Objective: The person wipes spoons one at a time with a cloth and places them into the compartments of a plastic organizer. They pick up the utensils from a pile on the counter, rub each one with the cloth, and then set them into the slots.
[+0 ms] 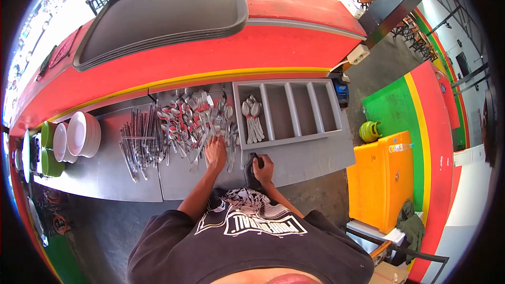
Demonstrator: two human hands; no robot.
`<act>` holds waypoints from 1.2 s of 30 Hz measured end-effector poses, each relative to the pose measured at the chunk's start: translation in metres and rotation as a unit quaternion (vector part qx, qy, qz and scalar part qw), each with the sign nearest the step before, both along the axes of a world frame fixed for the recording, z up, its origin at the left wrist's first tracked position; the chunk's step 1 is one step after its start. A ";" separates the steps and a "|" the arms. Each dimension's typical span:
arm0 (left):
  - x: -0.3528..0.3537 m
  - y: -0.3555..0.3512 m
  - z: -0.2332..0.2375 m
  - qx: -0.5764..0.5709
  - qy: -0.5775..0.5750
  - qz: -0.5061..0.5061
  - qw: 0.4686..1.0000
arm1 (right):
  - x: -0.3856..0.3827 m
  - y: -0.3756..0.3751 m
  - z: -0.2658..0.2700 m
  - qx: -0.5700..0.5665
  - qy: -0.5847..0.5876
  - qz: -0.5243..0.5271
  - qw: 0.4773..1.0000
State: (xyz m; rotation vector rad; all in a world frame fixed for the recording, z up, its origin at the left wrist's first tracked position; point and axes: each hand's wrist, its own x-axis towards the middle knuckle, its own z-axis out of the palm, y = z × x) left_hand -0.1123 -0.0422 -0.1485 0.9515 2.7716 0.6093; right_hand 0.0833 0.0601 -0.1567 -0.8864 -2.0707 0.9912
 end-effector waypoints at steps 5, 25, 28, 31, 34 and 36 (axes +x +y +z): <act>0.010 -0.008 0.007 -0.033 -0.004 -0.019 0.999 | -0.003 -0.001 0.004 0.013 0.005 0.001 1.000; 0.062 -0.046 0.007 0.403 -0.457 0.041 0.792 | 0.001 0.001 -0.025 -0.093 0.027 -0.013 0.995; 0.071 -0.049 0.029 0.454 -0.527 0.047 0.717 | 0.006 -0.004 0.004 -0.174 0.056 -0.016 0.983; 0.080 -0.054 0.050 0.466 -0.540 0.059 0.698 | 0.017 -0.009 0.011 -0.229 0.088 -0.033 0.969; 0.086 -0.054 0.059 0.462 -0.521 0.073 0.714 | 0.020 -0.020 0.031 -0.344 0.146 -0.053 0.926; 0.092 -0.057 0.069 0.444 -0.496 0.088 0.741 | 0.021 -0.026 0.056 -0.396 0.177 -0.041 0.900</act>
